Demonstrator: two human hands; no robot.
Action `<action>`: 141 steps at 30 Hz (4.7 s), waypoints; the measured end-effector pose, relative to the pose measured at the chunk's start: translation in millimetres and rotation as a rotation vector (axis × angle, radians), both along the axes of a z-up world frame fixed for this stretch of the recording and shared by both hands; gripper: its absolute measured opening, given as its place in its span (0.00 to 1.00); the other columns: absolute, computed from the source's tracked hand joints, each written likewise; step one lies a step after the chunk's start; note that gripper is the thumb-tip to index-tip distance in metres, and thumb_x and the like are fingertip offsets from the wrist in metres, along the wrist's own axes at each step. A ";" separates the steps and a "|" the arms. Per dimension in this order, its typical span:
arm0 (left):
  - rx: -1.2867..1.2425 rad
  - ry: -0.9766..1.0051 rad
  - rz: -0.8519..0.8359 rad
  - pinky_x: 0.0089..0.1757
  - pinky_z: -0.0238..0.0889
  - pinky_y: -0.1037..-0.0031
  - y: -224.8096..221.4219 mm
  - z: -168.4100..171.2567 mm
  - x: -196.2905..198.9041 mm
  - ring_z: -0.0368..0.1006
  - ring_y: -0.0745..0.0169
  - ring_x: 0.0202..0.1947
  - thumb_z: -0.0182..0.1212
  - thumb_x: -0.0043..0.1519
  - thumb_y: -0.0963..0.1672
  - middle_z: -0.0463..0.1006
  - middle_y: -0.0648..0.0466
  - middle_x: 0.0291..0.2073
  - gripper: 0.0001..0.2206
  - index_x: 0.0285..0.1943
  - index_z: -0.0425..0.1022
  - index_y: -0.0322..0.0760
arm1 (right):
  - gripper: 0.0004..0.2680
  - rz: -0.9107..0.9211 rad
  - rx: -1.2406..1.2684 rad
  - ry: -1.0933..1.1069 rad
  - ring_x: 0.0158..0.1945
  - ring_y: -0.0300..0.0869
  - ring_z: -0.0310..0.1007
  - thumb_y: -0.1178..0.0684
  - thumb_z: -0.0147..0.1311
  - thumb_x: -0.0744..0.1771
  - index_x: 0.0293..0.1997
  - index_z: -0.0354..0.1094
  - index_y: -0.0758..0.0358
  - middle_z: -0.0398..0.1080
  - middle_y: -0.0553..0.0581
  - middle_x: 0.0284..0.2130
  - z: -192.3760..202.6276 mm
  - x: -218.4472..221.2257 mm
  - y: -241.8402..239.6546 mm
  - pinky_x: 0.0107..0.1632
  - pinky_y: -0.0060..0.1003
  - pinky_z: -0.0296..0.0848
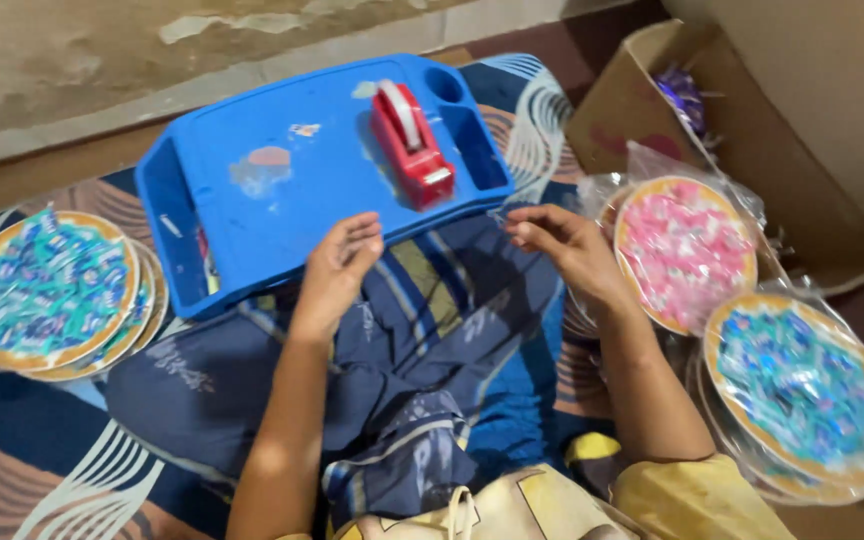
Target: The person wraps round plastic plates filled with candies in clear plastic sheets and secures them using a tape dispenser.
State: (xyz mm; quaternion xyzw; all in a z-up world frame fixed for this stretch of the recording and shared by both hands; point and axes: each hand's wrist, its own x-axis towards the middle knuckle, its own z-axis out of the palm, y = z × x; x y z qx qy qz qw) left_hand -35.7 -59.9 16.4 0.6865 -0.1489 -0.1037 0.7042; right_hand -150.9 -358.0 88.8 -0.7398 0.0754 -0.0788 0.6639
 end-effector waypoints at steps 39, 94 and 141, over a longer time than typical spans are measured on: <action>-0.003 0.791 -0.751 0.41 0.75 0.64 -330.8 -3.1 -220.9 0.73 0.50 0.43 0.52 0.57 0.33 0.72 0.41 0.49 0.28 0.70 0.61 0.32 | 0.12 -1.006 -0.153 0.446 0.27 0.39 0.60 0.49 0.51 0.76 0.58 0.64 0.71 0.65 0.58 0.33 -20.2 -364.7 -219.8 0.25 0.33 0.59; -0.321 0.010 0.622 0.67 0.40 0.47 -28.8 50.5 88.7 0.46 0.32 0.71 0.42 0.66 0.56 0.51 0.36 0.72 0.33 0.78 0.46 0.44 | 0.23 0.161 -1.429 -0.603 0.27 0.62 0.79 0.45 0.50 0.65 0.70 0.61 0.59 0.73 0.63 0.33 62.0 151.9 196.2 0.32 0.59 0.77; 0.184 -0.387 0.460 0.48 0.70 0.72 87.7 66.6 -22.5 0.81 0.62 0.39 0.72 0.60 0.45 0.83 0.57 0.30 0.04 0.35 0.81 0.47 | 0.32 0.219 -0.219 -0.450 0.53 0.44 0.74 0.61 0.70 0.62 0.74 0.54 0.61 0.74 0.62 0.51 -11.0 95.7 119.1 0.55 0.39 0.73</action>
